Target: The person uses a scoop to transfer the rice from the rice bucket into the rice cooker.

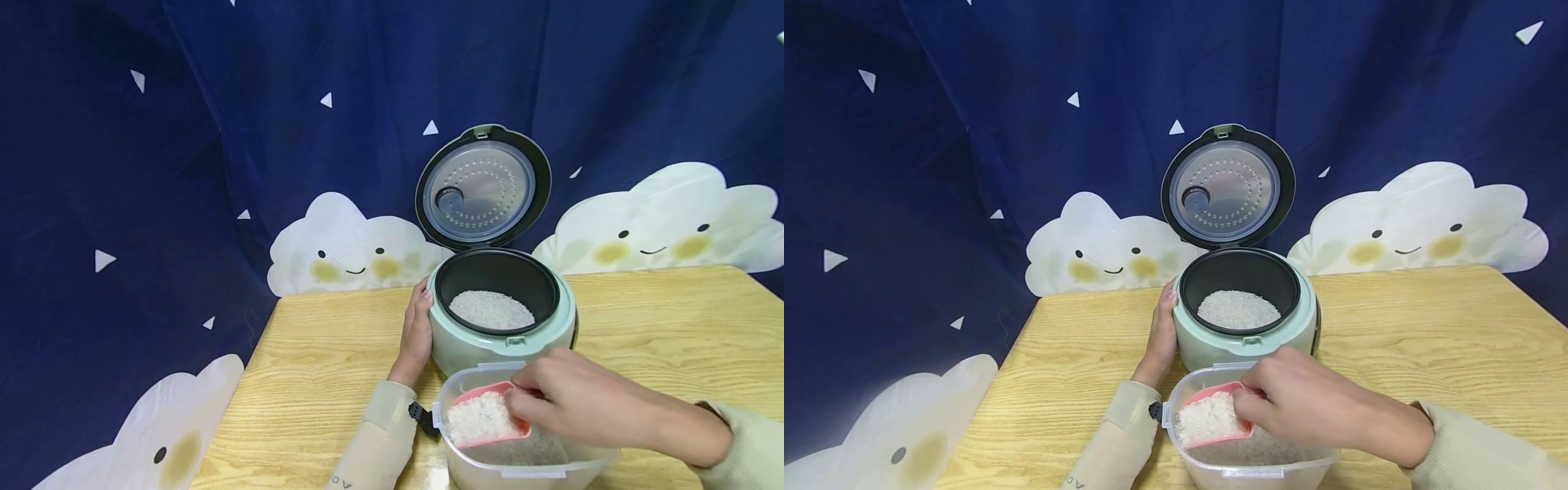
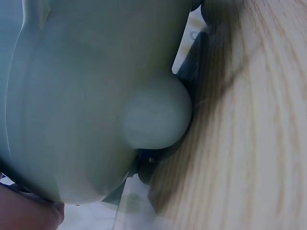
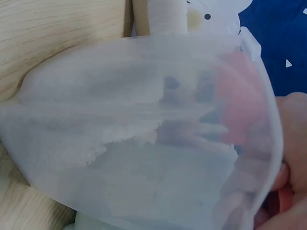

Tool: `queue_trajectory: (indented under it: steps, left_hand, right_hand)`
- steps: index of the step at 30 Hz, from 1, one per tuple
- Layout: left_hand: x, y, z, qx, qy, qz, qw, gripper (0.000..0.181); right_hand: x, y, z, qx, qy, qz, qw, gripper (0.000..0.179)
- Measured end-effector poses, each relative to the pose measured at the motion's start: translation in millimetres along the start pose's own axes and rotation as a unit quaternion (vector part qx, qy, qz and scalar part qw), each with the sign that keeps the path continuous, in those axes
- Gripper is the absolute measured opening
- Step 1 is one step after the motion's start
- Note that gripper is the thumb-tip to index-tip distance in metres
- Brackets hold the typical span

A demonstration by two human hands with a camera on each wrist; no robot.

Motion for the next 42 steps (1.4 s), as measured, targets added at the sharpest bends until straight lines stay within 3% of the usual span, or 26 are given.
queue_trajectory:
  steps: [11,23,30,42]
  left_hand:
    - [-0.7,-1.0,0.2,0.004,-0.001,-0.001,1.0,0.054]
    - [-0.8,-1.4,0.6,-0.004,0.002,0.002,1.0,0.054]
    - [-0.8,-1.7,1.1,-0.009,0.001,-0.003,1.0,0.054]
    - [-0.1,-0.7,1.3,-0.011,0.004,-0.008,0.9999,0.053]
  right_hand:
    - [4.3,3,9,0.024,0.035,-0.011,0.999,0.042]
    - [9.8,22,12,-0.023,-0.003,-0.06,0.998,0.037]
    - [12.7,31,15,-0.031,0.009,-0.089,0.9955,0.044]
    - [12.6,41,14,-0.086,-0.007,-0.12,0.989,0.042]
Point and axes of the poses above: each hand's wrist, its own x-axis away from the middle knuckle, its own z-axis out of the back of the hand, y = z × x, the point moved 6 cm from there along -x, towards the middle knuckle, and after that the axes turned 14 degrees about x, right-handed, at the moved point
